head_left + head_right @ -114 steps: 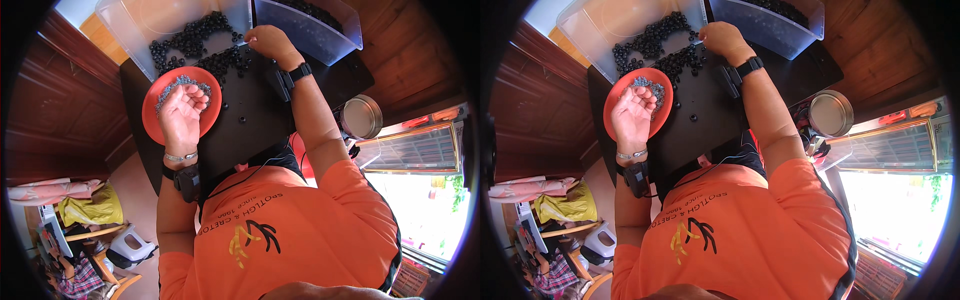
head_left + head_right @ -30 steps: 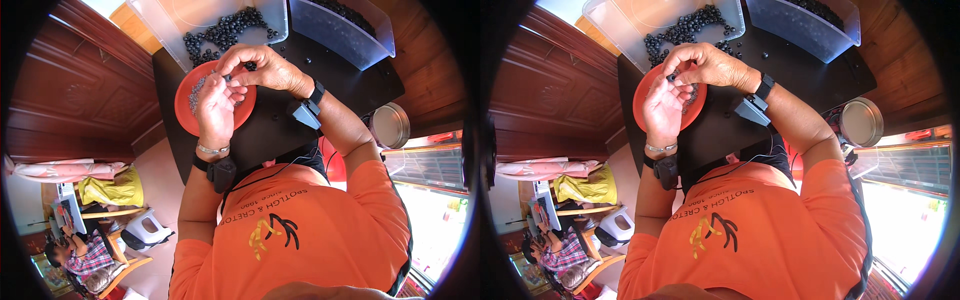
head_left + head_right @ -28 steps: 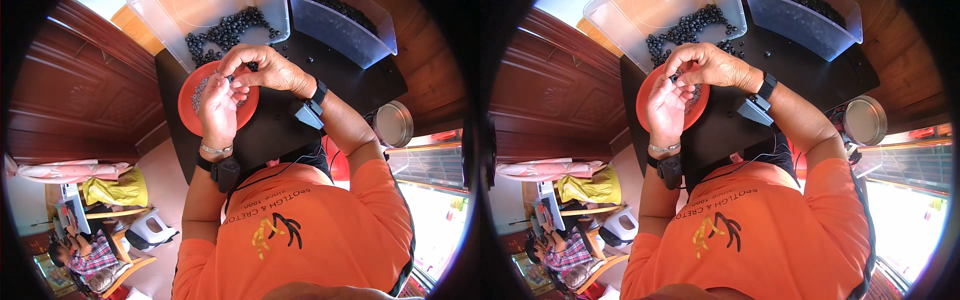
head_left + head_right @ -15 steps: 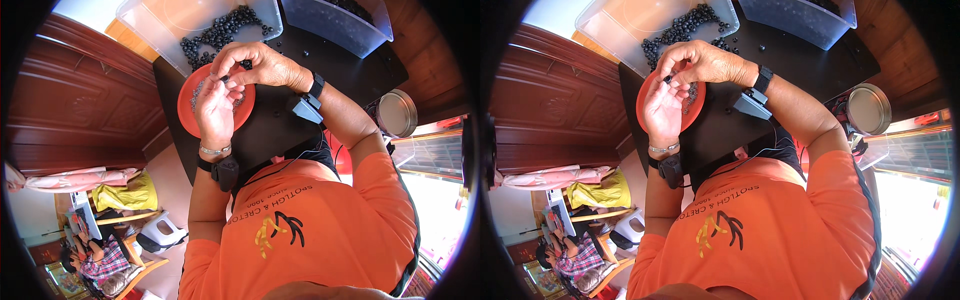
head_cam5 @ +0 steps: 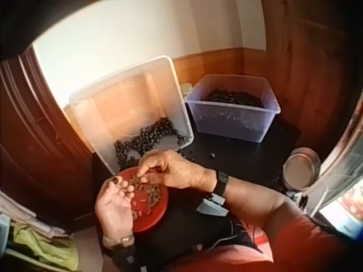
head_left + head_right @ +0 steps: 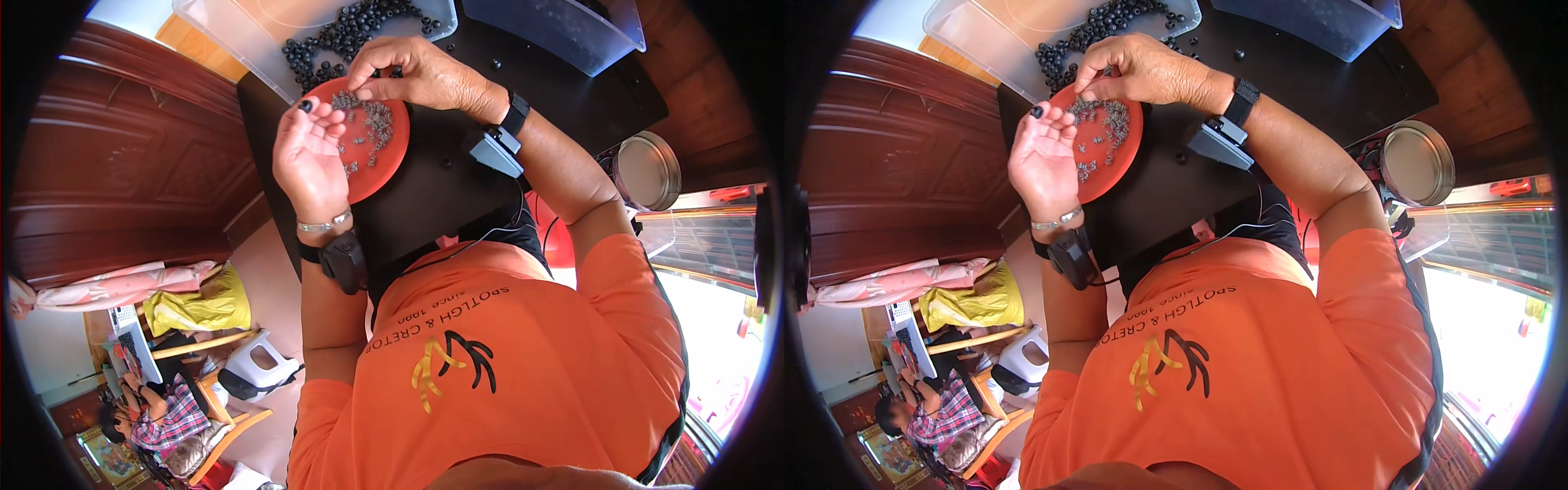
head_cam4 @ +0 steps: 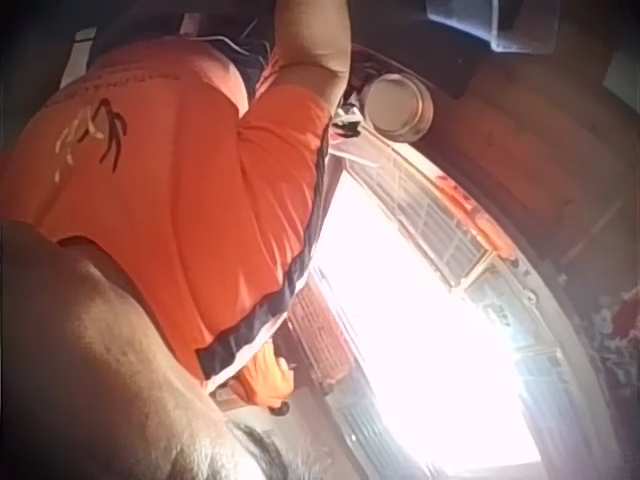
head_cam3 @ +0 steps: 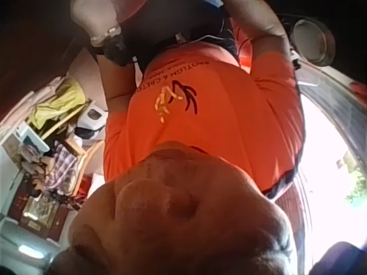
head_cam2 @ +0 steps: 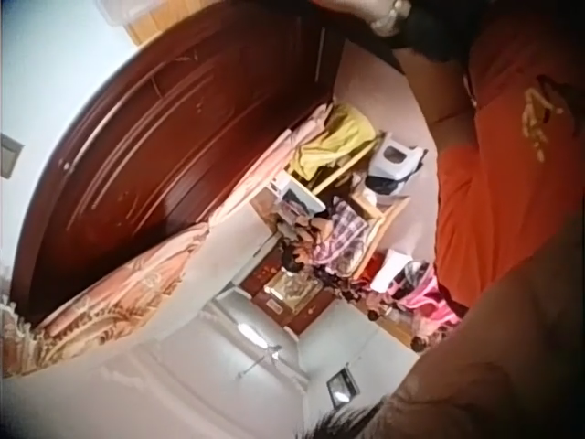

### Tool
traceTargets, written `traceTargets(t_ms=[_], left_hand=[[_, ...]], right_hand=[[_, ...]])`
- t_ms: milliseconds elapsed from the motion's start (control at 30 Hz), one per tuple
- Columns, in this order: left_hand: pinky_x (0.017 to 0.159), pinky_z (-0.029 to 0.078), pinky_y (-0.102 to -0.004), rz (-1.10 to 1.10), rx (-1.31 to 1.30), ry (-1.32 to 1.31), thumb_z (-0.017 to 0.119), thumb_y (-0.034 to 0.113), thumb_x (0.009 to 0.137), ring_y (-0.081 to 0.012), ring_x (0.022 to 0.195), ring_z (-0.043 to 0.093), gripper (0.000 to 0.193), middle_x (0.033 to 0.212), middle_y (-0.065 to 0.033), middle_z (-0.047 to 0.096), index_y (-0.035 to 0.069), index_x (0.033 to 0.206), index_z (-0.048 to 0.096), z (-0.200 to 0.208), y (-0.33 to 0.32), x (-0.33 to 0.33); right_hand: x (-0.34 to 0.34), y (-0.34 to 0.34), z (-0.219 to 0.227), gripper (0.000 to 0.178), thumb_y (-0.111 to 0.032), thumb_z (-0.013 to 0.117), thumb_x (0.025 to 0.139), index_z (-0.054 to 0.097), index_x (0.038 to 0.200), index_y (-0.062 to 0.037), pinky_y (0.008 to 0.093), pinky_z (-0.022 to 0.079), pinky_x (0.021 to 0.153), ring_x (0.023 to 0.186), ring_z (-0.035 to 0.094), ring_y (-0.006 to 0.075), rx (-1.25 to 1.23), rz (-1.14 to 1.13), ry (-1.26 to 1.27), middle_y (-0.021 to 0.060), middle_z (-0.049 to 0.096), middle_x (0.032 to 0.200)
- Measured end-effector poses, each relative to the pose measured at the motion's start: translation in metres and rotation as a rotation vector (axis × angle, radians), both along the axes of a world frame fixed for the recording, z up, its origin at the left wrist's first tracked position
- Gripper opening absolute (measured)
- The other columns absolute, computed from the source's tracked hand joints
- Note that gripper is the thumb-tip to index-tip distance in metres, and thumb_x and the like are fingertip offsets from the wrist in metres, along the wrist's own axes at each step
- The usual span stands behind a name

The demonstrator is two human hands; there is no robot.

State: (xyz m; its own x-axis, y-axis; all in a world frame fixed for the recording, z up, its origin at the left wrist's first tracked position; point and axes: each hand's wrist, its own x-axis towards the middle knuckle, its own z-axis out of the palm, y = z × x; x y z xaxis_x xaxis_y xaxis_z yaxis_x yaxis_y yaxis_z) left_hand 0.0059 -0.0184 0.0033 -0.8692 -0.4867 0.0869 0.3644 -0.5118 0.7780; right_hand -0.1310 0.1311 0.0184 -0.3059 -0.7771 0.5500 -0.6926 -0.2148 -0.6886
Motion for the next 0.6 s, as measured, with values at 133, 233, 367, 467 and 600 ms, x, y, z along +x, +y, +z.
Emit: traceTargets(t_ms=[133, 233, 367, 467, 600], left_hand=[[0.072, 0.045, -0.0292, 0.078, 0.011, -0.050, 0.051, 0.017, 0.092, -0.0181, 0.078, 0.058, 0.015, 0.087, -0.0067, 0.061, 0.003, 0.095, 0.057, 0.003, 0.000, -0.001], [0.072, 0.045, -0.0296, 0.073, 0.044, -0.039, 0.050, 0.017, 0.093, -0.0184, 0.078, 0.058, 0.016, 0.087, -0.0069, 0.061, 0.003, 0.096, 0.057, 0.002, 0.000, 0.002], [0.072, 0.045, -0.0298, 0.090, 0.044, -0.039, 0.049, 0.018, 0.093, -0.0189, 0.078, 0.059, 0.017, 0.088, -0.0076, 0.061, 0.003, 0.096, 0.057, 0.001, -0.001, 0.001], [0.072, 0.046, -0.0301, 0.099, 0.064, -0.042, 0.048, 0.018, 0.094, -0.0194, 0.078, 0.059, 0.018, 0.088, -0.0086, 0.061, 0.002, 0.095, 0.056, 0.003, 0.000, 0.002], [0.072, 0.046, -0.0306, 0.105, 0.072, -0.034, 0.047, 0.017, 0.094, -0.0198, 0.078, 0.058, 0.018, 0.089, -0.0096, 0.061, 0.002, 0.095, 0.056, 0.002, 0.000, 0.001]], right_hand=[[0.007, -0.003, -0.007, 0.014, -0.009, 0.070, 0.076, 0.067, 0.089, -0.0067, 0.0337, 0.048, 0.080, 0.091, 0.057, 0.0231, 0.074, -0.054, 0.309, 0.0043, 0.063, 0.092], [0.015, -0.006, -0.011, 0.014, -0.008, 0.070, 0.073, 0.066, 0.086, -0.0057, 0.0350, 0.047, 0.080, 0.092, 0.055, 0.0235, 0.193, -0.086, 0.414, 0.0040, 0.062, 0.092], [0.015, -0.009, -0.016, 0.013, -0.006, 0.070, 0.071, 0.065, 0.083, -0.0051, 0.0360, 0.047, 0.078, 0.092, 0.054, 0.0254, 0.162, 0.001, 0.393, 0.0042, 0.061, 0.090], [0.022, -0.009, -0.012, 0.012, -0.007, 0.070, 0.071, 0.065, 0.082, -0.0050, 0.0361, 0.047, 0.078, 0.092, 0.054, 0.0260, 0.215, 0.093, 0.354, 0.0043, 0.061, 0.088], [0.028, -0.011, -0.013, 0.009, -0.008, 0.069, 0.073, 0.065, 0.080, -0.0050, 0.0364, 0.047, 0.077, 0.092, 0.055, 0.0262, 0.288, 0.147, 0.409, 0.0048, 0.060, 0.087]])
